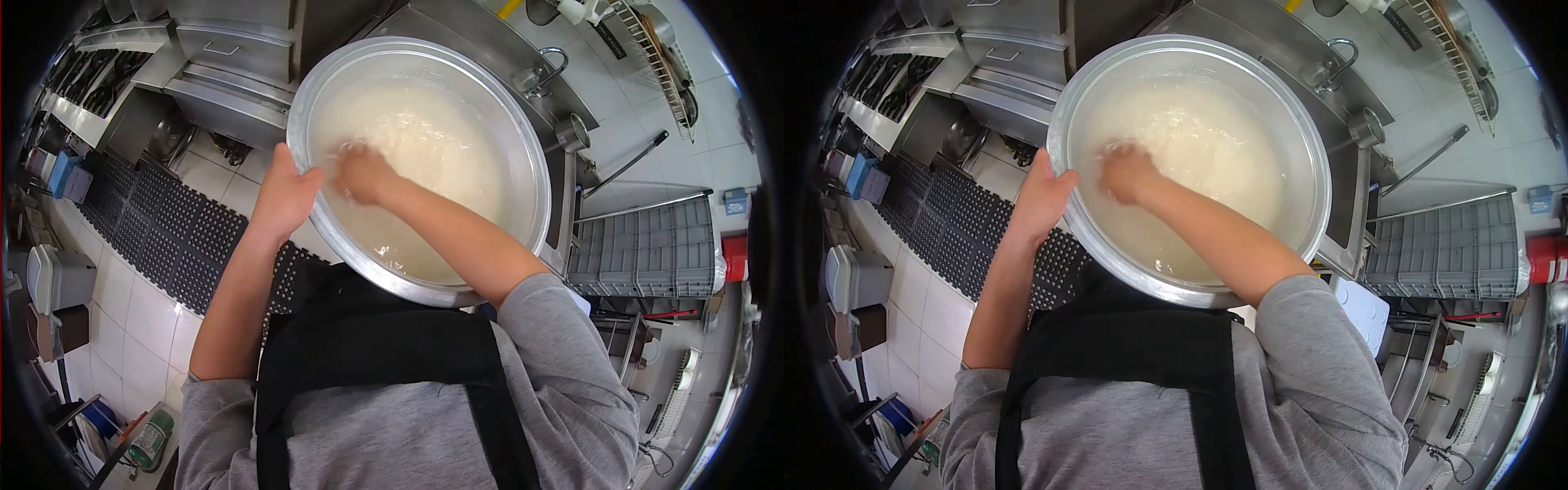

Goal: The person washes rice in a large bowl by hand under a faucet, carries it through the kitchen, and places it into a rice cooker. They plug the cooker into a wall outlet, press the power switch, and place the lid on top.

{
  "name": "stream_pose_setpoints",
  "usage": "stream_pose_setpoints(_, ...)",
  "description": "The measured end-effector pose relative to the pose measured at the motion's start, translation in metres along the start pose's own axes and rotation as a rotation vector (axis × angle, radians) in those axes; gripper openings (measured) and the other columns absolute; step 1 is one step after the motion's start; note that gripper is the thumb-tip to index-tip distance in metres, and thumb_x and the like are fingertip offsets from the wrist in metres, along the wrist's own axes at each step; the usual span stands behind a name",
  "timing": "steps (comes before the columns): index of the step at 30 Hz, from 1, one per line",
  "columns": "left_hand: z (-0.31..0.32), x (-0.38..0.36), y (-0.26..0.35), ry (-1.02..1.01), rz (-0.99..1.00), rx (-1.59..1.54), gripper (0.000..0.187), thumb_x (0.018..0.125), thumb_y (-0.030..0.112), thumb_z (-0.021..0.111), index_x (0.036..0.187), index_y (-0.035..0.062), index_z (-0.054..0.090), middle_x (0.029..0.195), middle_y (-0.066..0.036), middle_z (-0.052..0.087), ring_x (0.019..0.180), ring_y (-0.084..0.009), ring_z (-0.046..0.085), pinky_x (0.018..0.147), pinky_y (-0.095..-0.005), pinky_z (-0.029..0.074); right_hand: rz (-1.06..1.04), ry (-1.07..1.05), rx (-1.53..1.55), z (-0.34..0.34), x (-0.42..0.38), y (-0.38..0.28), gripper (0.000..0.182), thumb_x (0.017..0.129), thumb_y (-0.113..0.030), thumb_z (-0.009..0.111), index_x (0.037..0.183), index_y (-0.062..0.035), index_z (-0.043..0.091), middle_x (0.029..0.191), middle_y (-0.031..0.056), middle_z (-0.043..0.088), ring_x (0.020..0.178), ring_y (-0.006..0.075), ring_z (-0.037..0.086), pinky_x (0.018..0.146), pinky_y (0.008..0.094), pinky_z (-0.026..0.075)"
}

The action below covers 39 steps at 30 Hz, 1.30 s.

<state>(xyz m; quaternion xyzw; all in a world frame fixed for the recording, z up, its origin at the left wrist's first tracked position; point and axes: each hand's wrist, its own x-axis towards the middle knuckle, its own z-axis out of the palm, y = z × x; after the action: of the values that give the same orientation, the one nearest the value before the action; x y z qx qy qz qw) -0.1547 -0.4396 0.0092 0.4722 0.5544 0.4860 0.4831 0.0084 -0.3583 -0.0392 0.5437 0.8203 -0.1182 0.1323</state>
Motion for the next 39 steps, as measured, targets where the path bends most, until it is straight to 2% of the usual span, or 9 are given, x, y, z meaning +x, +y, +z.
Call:
stream_pose_setpoints(2,-0.002,0.0,-0.002,-0.002,0.005,0.016,0.035,0.084,0.009,0.055,0.112,-0.0081,0.044,0.107,-0.023,0.06,0.099,-0.0282,0.061,0.084,-0.0349,0.048,-0.418,-0.007,-0.004,-0.009,-0.034,-0.001,0.054,0.085,-0.032,0.064,0.133,-0.0132,0.051,0.14,0.0128,0.047,0.13,0.0341,0.043,0.102,0.0531,0.039)
stream_pose_setpoints(5,-0.001,-0.002,-0.002,-0.005,0.014,0.026,0.035,0.084,0.009,0.055,0.112,-0.0082,0.044,0.107,-0.023,0.06,0.099,-0.0285,0.061,0.084,-0.0353,0.048,-0.485,0.049,-0.08,-0.009,-0.043,0.055,0.055,0.083,-0.031,0.066,0.135,-0.0177,0.05,0.141,0.0086,0.047,0.131,0.0298,0.042,0.104,0.0516,0.037)
stream_pose_setpoints(12,-0.002,-0.002,-0.006,-0.007,0.013,0.032,0.036,0.083,0.008,0.055,0.113,-0.0085,0.044,0.108,-0.024,0.06,0.1,-0.0302,0.061,0.085,-0.0364,0.048,0.005,0.061,-0.055,0.008,-0.082,0.213,0.07,0.085,-0.029,0.064,0.147,-0.0202,0.033,0.145,0.0126,0.042,0.134,0.033,0.038,0.107,0.0468,0.036)
stream_pose_setpoints(14,-0.002,-0.002,-0.003,-0.008,0.008,0.019,0.035,0.083,0.009,0.055,0.112,-0.0087,0.044,0.108,-0.024,0.059,0.099,-0.03,0.061,0.085,-0.0363,0.048,0.279,-0.141,-0.089,0.01,-0.11,0.211,0.072,0.086,-0.029,0.063,0.146,-0.0059,0.031,0.147,0.0261,0.033,0.125,0.0408,0.047,0.104,0.0445,0.04)
stream_pose_setpoints(22,-0.001,-0.001,-0.006,-0.031,0.016,-0.021,0.032,0.083,0.007,0.055,0.109,-0.0085,0.044,0.104,-0.022,0.059,0.094,-0.0251,0.06,0.081,-0.0349,0.048,0.167,-0.738,-0.093,-0.026,-0.165,0.149,0.064,0.089,-0.054,0.054,0.119,0.002,0.061,0.125,0.0252,0.057,0.12,0.0382,0.052,0.101,0.044,0.04)
stream_pose_setpoints(24,-0.002,-0.001,-0.004,-0.032,0.009,-0.038,0.031,0.083,0.006,0.055,0.108,-0.0083,0.044,0.104,-0.02,0.058,0.095,-0.0229,0.059,0.081,-0.0333,0.048,0.101,-0.59,0.091,-0.046,-0.157,0.15,0.07,0.092,-0.061,0.044,0.118,0.0017,0.062,0.126,0.024,0.057,0.12,0.0359,0.052,0.1,0.0425,0.042)
stream_pose_setpoints(27,-0.001,-0.003,0.0,-0.027,0.01,-0.026,0.031,0.083,0.006,0.054,0.108,-0.008,0.044,0.104,-0.019,0.058,0.095,-0.022,0.058,0.082,-0.0321,0.047,0.15,-0.493,0.545,-0.071,-0.143,0.139,0.085,0.089,-0.071,0.04,0.134,0.0003,0.049,0.131,0.0245,0.054,0.122,0.0369,0.051,0.1,0.044,0.041)
stream_pose_setpoints(32,-0.001,-0.004,0.002,-0.026,0.004,-0.043,0.032,0.083,0.006,0.054,0.109,-0.009,0.044,0.105,-0.019,0.058,0.096,-0.0226,0.058,0.083,-0.0323,0.047,0.391,-0.534,0.845,-0.073,-0.107,0.134,0.116,0.076,-0.089,0.018,0.15,-0.0001,0.011,0.152,0.0304,0.014,0.137,0.0527,0.02,0.108,0.0614,0.026)
stream_pose_setpoints(39,-0.002,-0.001,-0.005,-0.011,0.015,-0.008,0.036,0.082,0.009,0.056,0.109,-0.0117,0.045,0.107,-0.025,0.059,0.099,-0.0283,0.06,0.084,-0.0348,0.047,0.439,-0.553,0.935,-0.064,-0.092,0.141,0.121,0.073,-0.09,0.019,0.149,0.0033,0.009,0.152,0.0327,0.008,0.138,0.0537,0.017,0.108,0.063,0.023)
